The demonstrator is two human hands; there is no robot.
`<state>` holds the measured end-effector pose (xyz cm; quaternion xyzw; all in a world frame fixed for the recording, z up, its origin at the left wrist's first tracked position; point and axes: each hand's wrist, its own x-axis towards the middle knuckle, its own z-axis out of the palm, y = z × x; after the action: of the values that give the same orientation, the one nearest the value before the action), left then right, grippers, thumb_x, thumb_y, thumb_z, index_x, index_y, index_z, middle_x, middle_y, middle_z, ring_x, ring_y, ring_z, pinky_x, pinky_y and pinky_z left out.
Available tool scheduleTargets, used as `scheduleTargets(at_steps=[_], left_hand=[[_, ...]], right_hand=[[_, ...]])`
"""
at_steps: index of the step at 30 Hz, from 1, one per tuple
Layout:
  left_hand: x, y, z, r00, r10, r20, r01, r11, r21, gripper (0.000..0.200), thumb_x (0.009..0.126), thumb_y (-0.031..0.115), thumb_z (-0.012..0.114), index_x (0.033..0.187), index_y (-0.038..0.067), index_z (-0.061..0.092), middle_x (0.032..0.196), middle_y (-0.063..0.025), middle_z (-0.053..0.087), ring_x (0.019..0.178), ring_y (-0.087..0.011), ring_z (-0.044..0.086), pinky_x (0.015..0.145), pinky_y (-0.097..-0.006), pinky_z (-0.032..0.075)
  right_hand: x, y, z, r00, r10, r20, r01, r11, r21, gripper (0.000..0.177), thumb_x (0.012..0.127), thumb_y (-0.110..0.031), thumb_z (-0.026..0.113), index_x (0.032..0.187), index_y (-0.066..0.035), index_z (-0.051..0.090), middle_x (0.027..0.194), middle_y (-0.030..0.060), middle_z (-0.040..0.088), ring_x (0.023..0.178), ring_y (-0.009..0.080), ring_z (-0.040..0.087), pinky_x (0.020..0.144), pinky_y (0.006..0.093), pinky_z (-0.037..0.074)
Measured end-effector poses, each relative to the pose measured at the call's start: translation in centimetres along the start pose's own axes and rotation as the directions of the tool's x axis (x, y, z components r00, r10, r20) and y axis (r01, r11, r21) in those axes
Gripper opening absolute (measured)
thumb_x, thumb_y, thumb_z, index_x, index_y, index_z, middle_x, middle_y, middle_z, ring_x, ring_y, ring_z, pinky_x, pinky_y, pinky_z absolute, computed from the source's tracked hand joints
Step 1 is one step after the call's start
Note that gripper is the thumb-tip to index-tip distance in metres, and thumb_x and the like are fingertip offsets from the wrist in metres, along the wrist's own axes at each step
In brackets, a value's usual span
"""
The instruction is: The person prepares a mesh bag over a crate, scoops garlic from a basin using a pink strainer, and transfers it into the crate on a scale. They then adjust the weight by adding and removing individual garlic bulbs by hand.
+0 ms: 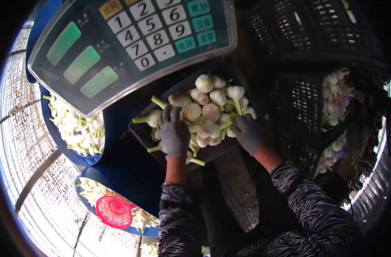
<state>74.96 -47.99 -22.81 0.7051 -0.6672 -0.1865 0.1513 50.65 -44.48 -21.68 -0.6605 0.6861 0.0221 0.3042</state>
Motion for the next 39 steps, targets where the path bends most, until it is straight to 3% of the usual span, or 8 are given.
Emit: scheduleTargets(at_steps=[7,14,18,22,25,29,36,39], left_hand=[[-1.8,-2.0,0.7,0.956,-0.212,-0.201,0.117,0.909,-0.401,0.028,0.074,-0.009,0.055,0.098,0.003,0.062,0.113,-0.0146,0.061,0.105,-0.0303,0.058,0.094,-0.0373,0.045],[-14.2,0.0,-0.5,0.956,-0.293,0.014,0.292,0.944,-0.152,0.035,0.073,0.015,0.070,0.106,0.009,0.061,0.106,-0.0125,0.056,0.100,-0.0328,0.054,0.087,-0.0422,0.045],[-17.3,1.5,1.0,0.935,-0.176,0.307,0.134,0.979,0.151,0.036,0.074,0.022,0.069,0.109,0.019,0.064,0.113,-0.0109,0.055,0.107,-0.0336,0.053,0.086,-0.0472,0.045],[-16.0,0.5,1.5,0.921,-0.156,0.357,0.111,0.983,0.144,0.031,0.074,0.024,0.070,0.104,0.019,0.065,0.107,-0.0085,0.056,0.093,-0.0309,0.056,0.082,-0.0438,0.046],[-16.4,-0.8,2.7,0.920,-0.350,0.175,0.386,0.884,-0.262,0.020,0.079,0.025,0.068,0.096,0.014,0.066,0.100,-0.0088,0.062,0.088,-0.0345,0.060,0.074,-0.0447,0.049],[-12.3,-1.3,4.1,0.807,-0.577,0.128,0.590,0.777,-0.217,0.023,0.082,0.023,0.067,0.098,0.007,0.063,0.100,-0.0126,0.061,0.092,-0.0366,0.059,0.078,-0.0457,0.047],[-15.3,-0.5,4.0,0.709,-0.705,0.001,0.638,0.640,-0.428,0.047,0.079,0.021,0.073,0.116,-0.001,0.053,0.110,-0.0203,0.056,0.102,-0.0366,0.054,0.086,-0.0424,0.044],[-17.2,-0.4,4.1,0.807,-0.588,0.060,0.565,0.737,-0.372,0.052,0.079,0.016,0.071,0.124,0.000,0.050,0.115,-0.0212,0.054,0.109,-0.0349,0.051,0.094,-0.0406,0.041]], right_hand=[[1.6,-8.1,3.0,0.936,-0.335,-0.109,0.343,0.937,0.063,0.053,0.073,-0.025,0.073,0.121,-0.015,0.054,0.110,0.0135,0.053,0.099,0.0337,0.055,0.079,0.0423,0.047],[3.1,-8.2,-0.1,0.947,-0.307,-0.098,0.313,0.803,0.507,0.064,0.063,-0.021,0.075,0.122,-0.006,0.054,0.104,0.0147,0.056,0.095,0.0321,0.057,0.078,0.0431,0.049],[5.0,-10.4,-3.7,0.771,-0.547,-0.327,0.619,0.763,0.184,0.055,0.070,-0.014,0.071,0.121,-0.004,0.055,0.108,0.0155,0.056,0.099,0.0323,0.056,0.085,0.0424,0.048],[10.0,-8.7,3.7,0.737,-0.662,-0.136,0.605,0.736,-0.305,0.049,0.082,-0.019,0.057,0.129,-0.008,0.053,0.136,0.0184,0.046,0.125,0.0356,0.045,0.104,0.0492,0.033],[10.2,-9.4,4.2,0.815,-0.580,0.015,0.547,0.761,-0.348,0.051,0.088,-0.026,0.048,0.136,-0.010,0.048,0.148,0.0160,0.036,0.132,0.0314,0.039,0.112,0.0516,0.020],[10.5,-10.4,5.2,0.814,-0.580,0.007,0.537,0.749,-0.387,0.050,0.088,-0.022,0.046,0.135,-0.008,0.050,0.149,0.0171,0.033,0.139,0.0331,0.027,0.112,0.0539,0.015],[6.5,-15.5,5.2,0.676,-0.737,0.011,0.731,0.672,0.115,0.038,0.085,-0.026,0.053,0.119,-0.010,0.060,0.138,0.0196,0.043,0.125,0.0351,0.042,0.104,0.0529,0.031],[4.8,-17.8,8.7,0.622,-0.781,-0.046,0.773,0.623,-0.119,0.029,0.083,-0.028,0.057,0.109,-0.016,0.063,0.126,0.0157,0.049,0.113,0.0326,0.048,0.095,0.0500,0.038]])
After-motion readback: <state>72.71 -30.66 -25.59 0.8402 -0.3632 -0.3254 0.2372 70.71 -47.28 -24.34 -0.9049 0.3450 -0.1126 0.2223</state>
